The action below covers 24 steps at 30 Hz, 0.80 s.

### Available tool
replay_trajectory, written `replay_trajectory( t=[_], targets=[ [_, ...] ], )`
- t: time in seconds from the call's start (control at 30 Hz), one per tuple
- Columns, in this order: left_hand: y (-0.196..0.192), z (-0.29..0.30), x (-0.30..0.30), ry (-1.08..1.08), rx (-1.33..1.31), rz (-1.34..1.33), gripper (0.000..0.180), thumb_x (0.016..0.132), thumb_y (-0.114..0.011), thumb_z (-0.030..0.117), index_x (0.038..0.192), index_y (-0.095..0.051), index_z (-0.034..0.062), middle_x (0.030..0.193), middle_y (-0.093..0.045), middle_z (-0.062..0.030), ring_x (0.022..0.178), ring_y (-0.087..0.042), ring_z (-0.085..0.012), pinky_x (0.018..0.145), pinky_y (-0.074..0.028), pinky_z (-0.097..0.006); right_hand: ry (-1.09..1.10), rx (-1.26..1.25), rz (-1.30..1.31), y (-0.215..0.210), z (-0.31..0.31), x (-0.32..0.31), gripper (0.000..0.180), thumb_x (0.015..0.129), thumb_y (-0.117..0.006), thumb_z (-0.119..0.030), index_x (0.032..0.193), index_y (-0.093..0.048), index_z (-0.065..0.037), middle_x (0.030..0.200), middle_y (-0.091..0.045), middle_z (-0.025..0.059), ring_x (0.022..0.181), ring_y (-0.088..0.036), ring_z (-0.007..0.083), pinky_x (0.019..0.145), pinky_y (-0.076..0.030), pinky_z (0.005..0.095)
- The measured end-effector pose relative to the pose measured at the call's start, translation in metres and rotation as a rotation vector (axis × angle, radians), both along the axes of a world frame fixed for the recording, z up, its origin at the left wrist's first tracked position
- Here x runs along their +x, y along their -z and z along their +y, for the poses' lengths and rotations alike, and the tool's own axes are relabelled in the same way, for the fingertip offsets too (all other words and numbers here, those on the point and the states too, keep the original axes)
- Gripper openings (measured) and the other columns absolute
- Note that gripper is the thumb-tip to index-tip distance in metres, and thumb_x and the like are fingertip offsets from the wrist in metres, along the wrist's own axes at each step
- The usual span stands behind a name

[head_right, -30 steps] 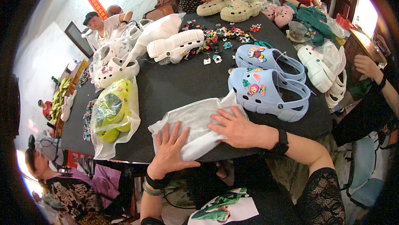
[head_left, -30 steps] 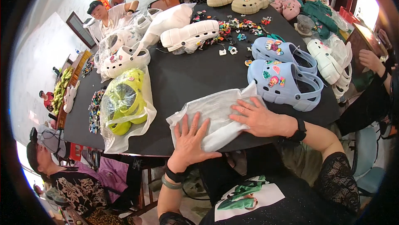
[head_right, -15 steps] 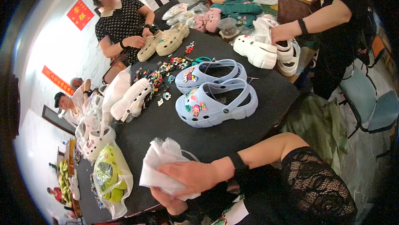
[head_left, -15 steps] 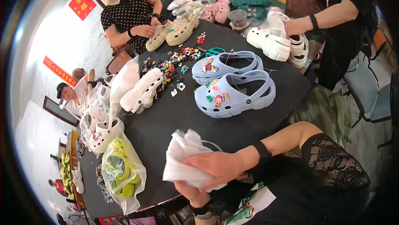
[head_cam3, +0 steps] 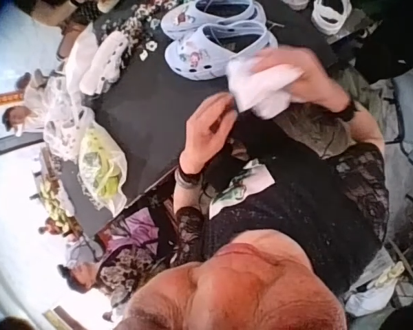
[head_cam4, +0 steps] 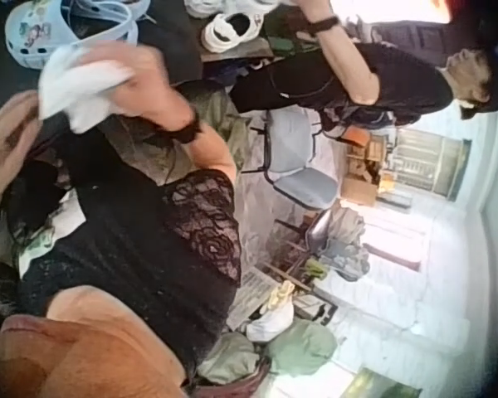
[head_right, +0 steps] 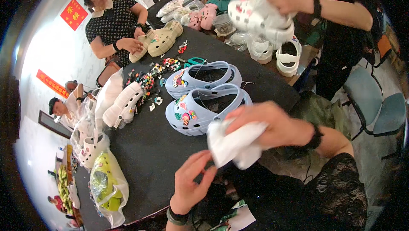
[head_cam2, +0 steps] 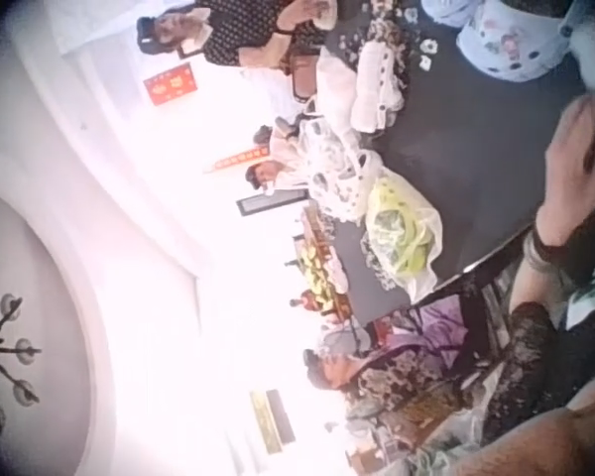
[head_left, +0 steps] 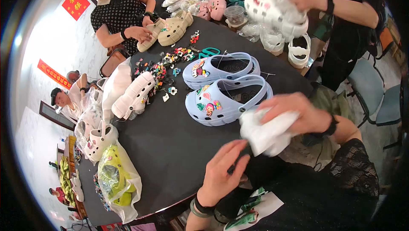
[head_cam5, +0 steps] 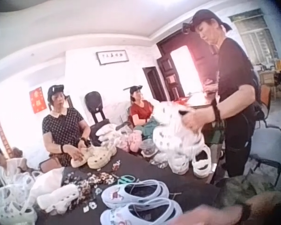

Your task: Packing decorated footwear into plastic bags and preparing them for shipment.

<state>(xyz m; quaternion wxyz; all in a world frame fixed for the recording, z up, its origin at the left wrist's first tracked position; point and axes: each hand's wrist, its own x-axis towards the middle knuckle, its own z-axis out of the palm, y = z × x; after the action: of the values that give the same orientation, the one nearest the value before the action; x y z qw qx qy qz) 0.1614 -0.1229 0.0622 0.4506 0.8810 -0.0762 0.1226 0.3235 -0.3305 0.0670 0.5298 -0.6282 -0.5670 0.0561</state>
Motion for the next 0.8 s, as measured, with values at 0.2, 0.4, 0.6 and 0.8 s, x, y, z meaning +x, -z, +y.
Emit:
replay_trajectory(
  t=[0.2,0.4,0.6,0.8],
  targets=[
    [0.009,-0.034,0.071,-0.163,0.125,-0.186,0.033,0.087,-0.057,0.006,0.119,-0.053,-0.0015,0.123,-0.051,-0.0251,0.074,-0.064,-0.0359,0.061,-0.052,-0.035,0.207,0.179,0.071,-0.050,-0.032,0.045,0.025,0.077,-0.052,-0.002,0.100,-0.062,-0.002,0.111,-0.061,0.0155,0.100,-0.060,0.0213,0.087,-0.047,0.0324],
    [0.026,-0.016,0.092,-0.178,0.474,-0.026,0.020,0.086,-0.059,0.019,0.102,-0.062,0.0067,0.104,-0.059,-0.0150,0.069,-0.062,-0.0368,0.057,-0.050,-0.043,-0.074,-0.288,-0.301,-0.049,0.032,0.078,0.029,0.071,-0.063,-0.003,0.100,-0.060,-0.002,0.108,-0.062,0.0127,0.097,-0.062,0.0299,0.081,-0.049,0.0351],
    [-0.001,0.014,0.053,-0.061,0.607,0.023,0.019,0.077,-0.070,0.018,0.094,-0.066,0.0093,0.082,-0.062,-0.0058,0.076,-0.059,-0.0267,0.067,-0.048,-0.037,-0.359,-0.710,-0.636,-0.052,0.053,0.061,0.024,0.069,-0.059,-0.004,0.092,-0.057,-0.002,0.094,-0.056,0.0116,0.080,-0.060,0.0339,0.067,-0.049,0.0417],
    [0.014,0.011,0.061,-0.303,0.337,-0.356,0.035,0.074,-0.073,0.014,0.104,-0.060,0.0033,0.090,-0.056,-0.0120,0.089,-0.053,-0.0299,0.072,-0.042,-0.034,-0.838,-0.672,-0.584,-0.091,0.043,0.106,0.049,0.065,-0.063,-0.012,0.113,-0.058,-0.008,0.107,-0.059,0.0075,0.085,-0.061,0.0299,0.066,-0.050,0.0354]
  ],
)
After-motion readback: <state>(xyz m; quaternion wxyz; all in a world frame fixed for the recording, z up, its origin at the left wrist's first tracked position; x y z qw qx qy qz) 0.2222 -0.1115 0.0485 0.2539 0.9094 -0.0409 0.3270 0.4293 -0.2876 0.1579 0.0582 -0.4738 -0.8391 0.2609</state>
